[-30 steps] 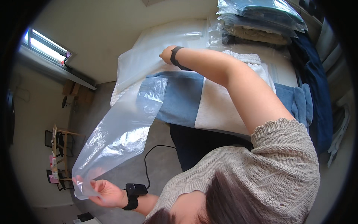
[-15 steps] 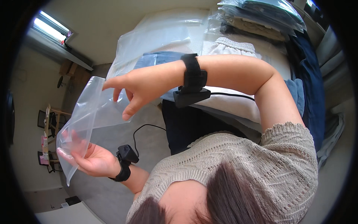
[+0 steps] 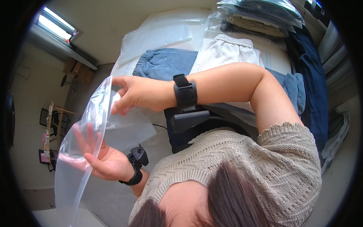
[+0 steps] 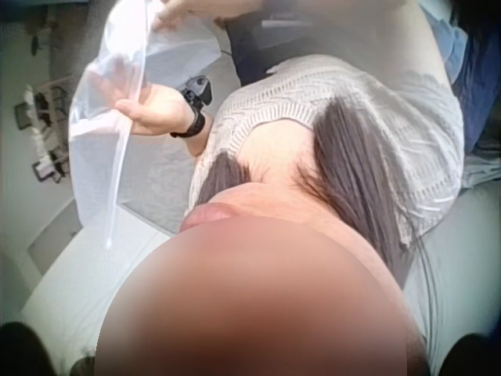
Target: Packing a folded white garment into a plastic zip bag and then inspecting a pair of denim pants.
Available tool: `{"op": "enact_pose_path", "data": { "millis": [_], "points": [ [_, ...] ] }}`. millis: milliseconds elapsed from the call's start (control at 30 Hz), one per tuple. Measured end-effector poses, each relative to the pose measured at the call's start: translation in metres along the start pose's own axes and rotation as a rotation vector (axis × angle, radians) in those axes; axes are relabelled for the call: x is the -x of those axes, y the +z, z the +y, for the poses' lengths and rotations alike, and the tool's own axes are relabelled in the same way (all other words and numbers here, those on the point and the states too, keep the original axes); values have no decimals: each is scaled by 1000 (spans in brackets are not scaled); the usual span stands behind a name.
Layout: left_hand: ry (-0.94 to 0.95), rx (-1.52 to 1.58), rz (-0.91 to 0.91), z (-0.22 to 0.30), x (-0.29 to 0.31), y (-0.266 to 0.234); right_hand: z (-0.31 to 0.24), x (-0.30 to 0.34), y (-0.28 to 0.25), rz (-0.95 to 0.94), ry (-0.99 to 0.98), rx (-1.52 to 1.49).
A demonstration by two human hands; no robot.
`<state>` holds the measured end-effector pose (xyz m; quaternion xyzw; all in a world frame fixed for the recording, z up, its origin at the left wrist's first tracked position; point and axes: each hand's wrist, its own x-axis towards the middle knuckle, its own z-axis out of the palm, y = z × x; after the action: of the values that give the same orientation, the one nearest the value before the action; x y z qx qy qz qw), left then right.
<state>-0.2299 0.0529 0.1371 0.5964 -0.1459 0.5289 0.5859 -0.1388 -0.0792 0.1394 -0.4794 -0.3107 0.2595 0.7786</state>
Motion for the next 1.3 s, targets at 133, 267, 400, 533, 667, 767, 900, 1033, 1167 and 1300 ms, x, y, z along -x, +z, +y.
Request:
{"op": "enact_pose_path", "data": {
  "millis": [133, 267, 400, 533, 667, 767, 900, 1033, 1167, 1300],
  "points": [
    [-196, 82, -254, -10, -3, -4, -1, 18, -30, 301, 57, -45],
    [-344, -33, -247, -35, -8, -27, -4, 45, -81, 563, 2, 6],
    [-360, -159, -31, -58, -20, -32, -4, 83, -110, 720, 42, 53],
    [-218, -403, -291, -91, -24, -27, 6, 109, -122, 784, 134, 29],
    [89, -434, -463, -104, -34, -23, 4, 117, -118, 855, 170, 14],
    [408, -193, -242, -98, -42, -14, 6, 116, -121, 857, 182, 13],
    [606, -267, -309, -71, -48, -29, 23, 119, -148, 759, 112, -33],
    [788, -403, -420, -41, -51, -57, 19, 96, -139, 651, 159, -24],
    [125, -710, 134, -23, -32, -39, 19, 57, -119, 636, 60, 240],
    [48, -903, -120, -34, -44, -60, 9, 29, -69, 816, -179, 942]
  ]
}}
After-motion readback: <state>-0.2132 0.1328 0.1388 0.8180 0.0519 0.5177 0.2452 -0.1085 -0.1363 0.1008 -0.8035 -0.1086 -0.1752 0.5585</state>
